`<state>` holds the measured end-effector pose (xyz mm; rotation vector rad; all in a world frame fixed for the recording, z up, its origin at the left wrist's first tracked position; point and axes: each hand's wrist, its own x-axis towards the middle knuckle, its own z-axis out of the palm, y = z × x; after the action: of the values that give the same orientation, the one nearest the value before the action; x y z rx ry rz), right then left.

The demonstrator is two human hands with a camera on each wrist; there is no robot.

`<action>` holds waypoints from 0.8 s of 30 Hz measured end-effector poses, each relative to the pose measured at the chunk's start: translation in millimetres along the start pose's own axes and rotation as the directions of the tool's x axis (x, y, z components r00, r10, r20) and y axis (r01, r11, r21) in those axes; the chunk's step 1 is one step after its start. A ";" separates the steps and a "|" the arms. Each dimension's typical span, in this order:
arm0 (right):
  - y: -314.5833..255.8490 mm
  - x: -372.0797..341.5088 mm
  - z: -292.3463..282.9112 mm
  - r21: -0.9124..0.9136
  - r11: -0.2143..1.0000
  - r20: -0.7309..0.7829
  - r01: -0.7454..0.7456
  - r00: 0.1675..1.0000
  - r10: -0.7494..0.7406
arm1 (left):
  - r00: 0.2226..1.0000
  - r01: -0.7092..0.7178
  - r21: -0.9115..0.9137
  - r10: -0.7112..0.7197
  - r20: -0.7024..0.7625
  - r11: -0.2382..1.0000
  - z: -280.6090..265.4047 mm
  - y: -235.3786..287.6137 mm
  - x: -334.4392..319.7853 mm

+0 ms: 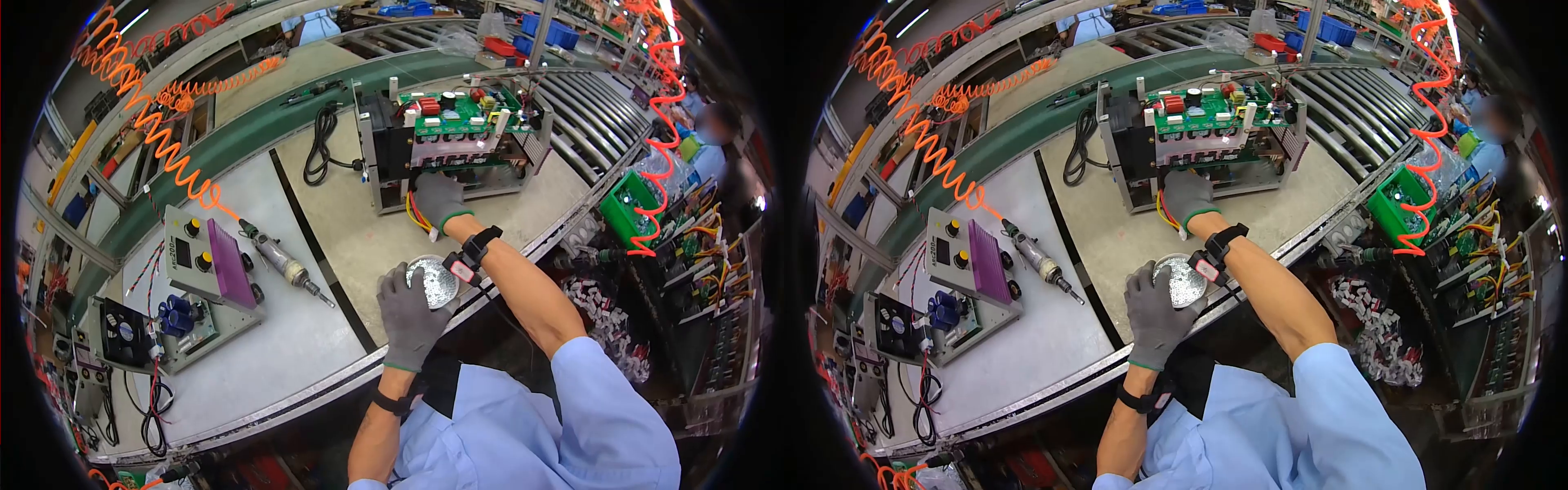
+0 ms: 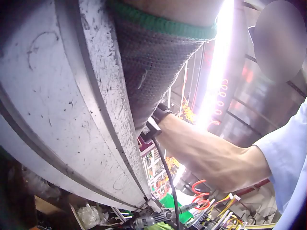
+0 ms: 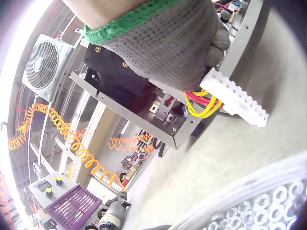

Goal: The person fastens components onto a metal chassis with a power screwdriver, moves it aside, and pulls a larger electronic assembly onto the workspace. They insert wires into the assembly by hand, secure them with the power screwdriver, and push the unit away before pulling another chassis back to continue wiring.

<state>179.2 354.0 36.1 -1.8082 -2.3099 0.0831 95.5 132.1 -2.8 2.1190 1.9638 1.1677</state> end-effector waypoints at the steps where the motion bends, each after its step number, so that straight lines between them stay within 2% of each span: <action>1: -1.0 -0.4 -1.1 -0.012 1.000 -0.007 0.003 1.000 -0.003 | 1.000 0.001 -0.006 -0.001 0.002 1.000 -0.4 0.5 0.0; 5: -5.8 -3.3 1.3 -0.051 0.999 -0.062 0.019 0.998 -0.022 | 1.000 0.003 -0.004 -0.003 0.006 1.000 -1.5 1.8 -0.9; 9: -2.0 -0.2 8.2 -0.005 0.999 -0.052 0.039 0.998 -0.039 | 1.000 0.007 0.018 -0.008 0.027 1.000 -1.1 1.5 -0.2; 11: 3.8 3.3 16.3 -0.019 0.997 -0.092 0.070 0.993 -0.071 | 1.000 0.005 0.029 -0.006 0.027 1.000 -2.2 2.1 0.1; 14: 15.1 -16.1 5.8 0.061 0.989 -0.168 0.131 0.979 -0.119 | 0.999 0.011 0.018 -0.012 0.030 1.000 -2.9 2.2 -0.7; 16: 38.6 -21.4 13.0 0.118 0.966 -0.285 0.232 0.940 -0.191 | 0.999 0.022 0.012 -0.022 0.032 1.000 -3.7 1.0 0.3; 19: 57.7 -23.3 9.8 0.231 0.960 -0.373 0.157 0.926 -0.061 | 0.998 0.044 -0.010 -0.044 0.044 0.999 -3.2 -0.2 0.6; 24: 60.5 -17.1 4.4 0.190 0.919 -0.367 0.344 0.893 -0.259 | 0.998 0.043 -0.026 -0.042 0.052 0.999 -5.4 0.4 1.5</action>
<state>239.9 352.8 19.3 -1.2143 -2.1881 0.0146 92.9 130.9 2.0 2.0618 1.9498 1.1148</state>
